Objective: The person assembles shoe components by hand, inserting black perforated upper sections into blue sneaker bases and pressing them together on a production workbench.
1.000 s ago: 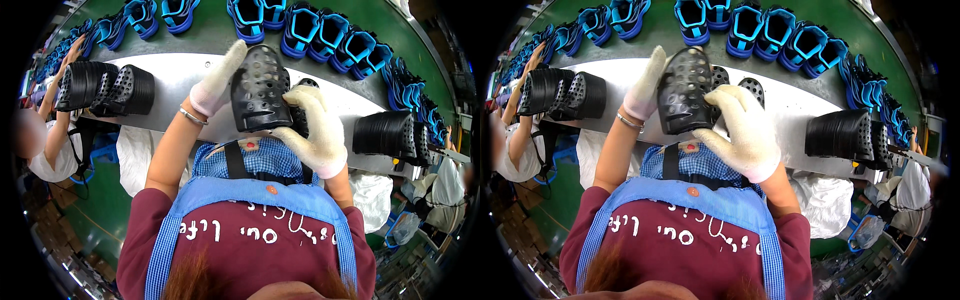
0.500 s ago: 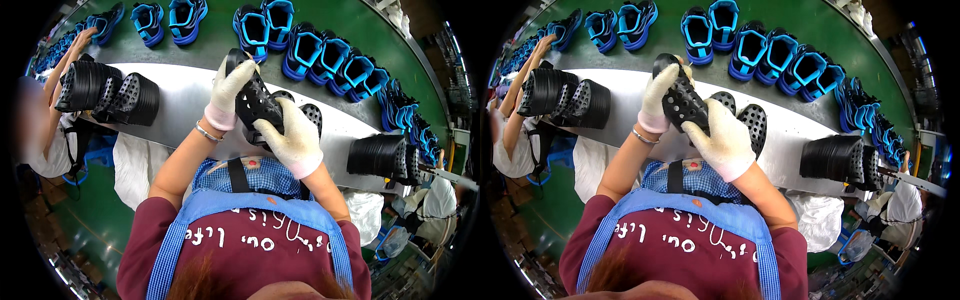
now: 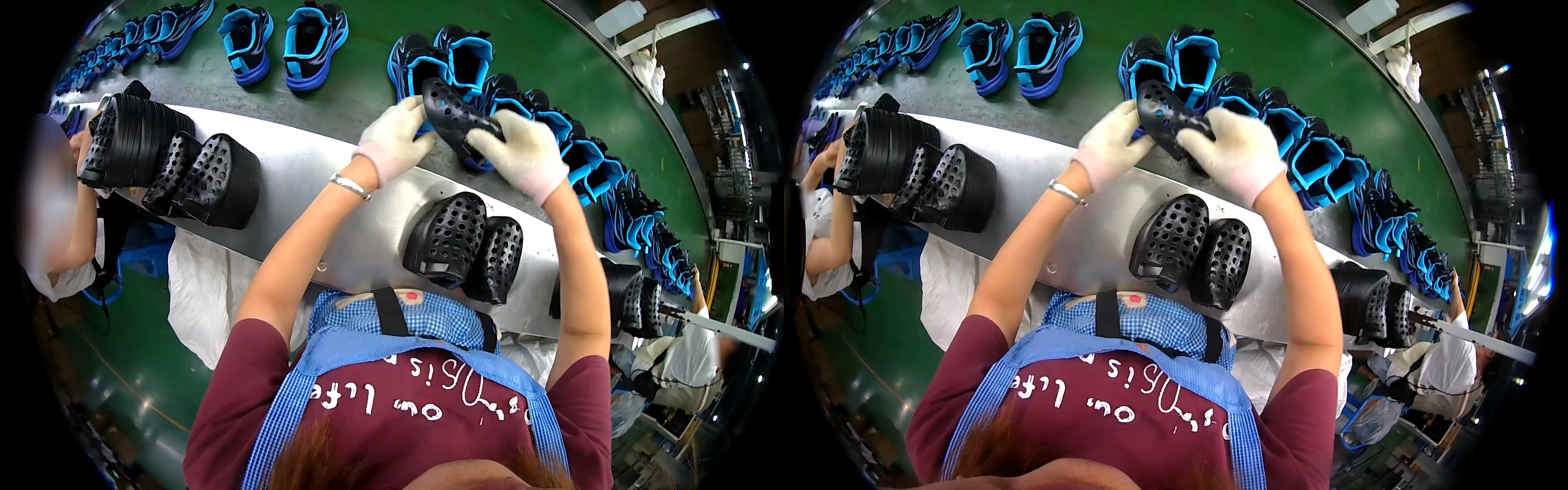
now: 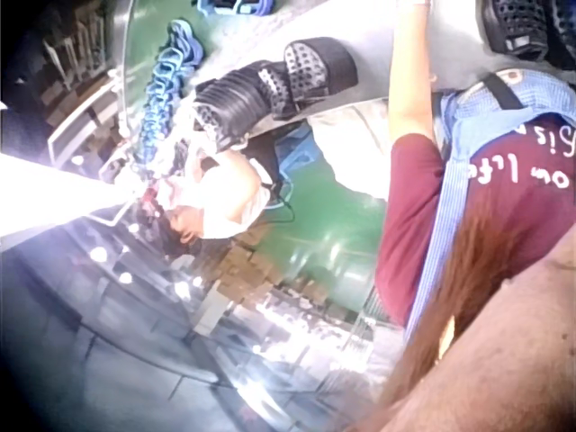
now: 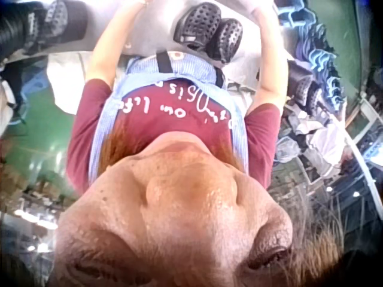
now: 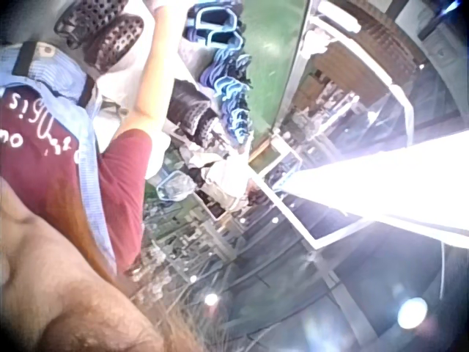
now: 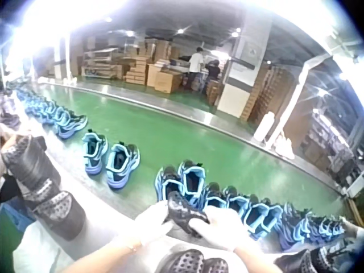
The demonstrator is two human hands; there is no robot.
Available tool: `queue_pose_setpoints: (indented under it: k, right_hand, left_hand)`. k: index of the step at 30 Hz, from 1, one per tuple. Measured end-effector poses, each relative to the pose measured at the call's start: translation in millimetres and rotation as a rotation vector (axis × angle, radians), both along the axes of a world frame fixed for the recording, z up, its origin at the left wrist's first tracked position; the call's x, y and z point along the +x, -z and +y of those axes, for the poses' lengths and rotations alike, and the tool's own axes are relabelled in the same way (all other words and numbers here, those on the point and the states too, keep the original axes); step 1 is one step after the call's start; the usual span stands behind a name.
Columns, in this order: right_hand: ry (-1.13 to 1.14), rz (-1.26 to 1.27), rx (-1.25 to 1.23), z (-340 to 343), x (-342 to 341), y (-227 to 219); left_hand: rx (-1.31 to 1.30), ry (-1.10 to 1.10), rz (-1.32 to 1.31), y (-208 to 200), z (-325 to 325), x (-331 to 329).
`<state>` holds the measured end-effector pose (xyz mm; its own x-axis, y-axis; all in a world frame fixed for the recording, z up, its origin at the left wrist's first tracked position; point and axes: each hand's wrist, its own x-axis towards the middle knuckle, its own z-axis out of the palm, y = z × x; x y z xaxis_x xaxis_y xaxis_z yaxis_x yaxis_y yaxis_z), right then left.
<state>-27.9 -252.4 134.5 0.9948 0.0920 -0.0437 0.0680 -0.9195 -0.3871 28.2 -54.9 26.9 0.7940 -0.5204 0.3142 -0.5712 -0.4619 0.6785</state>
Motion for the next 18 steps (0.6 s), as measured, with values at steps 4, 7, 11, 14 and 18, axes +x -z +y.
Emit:
queue_pose_setpoints:
  k: [4, 7, 11, 14, 18]
  right_hand:
    - [-0.098, 0.220, -0.086, -3, 55, -17]
    - [-0.154, 0.243, -0.245, -3, 90, -21]
    - [-0.134, 0.261, -0.424, 34, 107, -26]
    - [-0.128, 0.215, -0.513, 57, 114, 8]
    - [-0.071, 0.168, -0.433, 77, 108, 40]
  left_hand:
    - [0.189, -0.105, 0.071, 7, -5, 12]
    - [0.159, -0.087, 0.105, 1, -10, 10]
    - [0.098, -0.108, 0.097, 7, -9, 7]
    - [0.066, -0.095, 0.079, 12, -4, 9]
    - [0.173, -0.077, 0.127, 20, 0, 17]
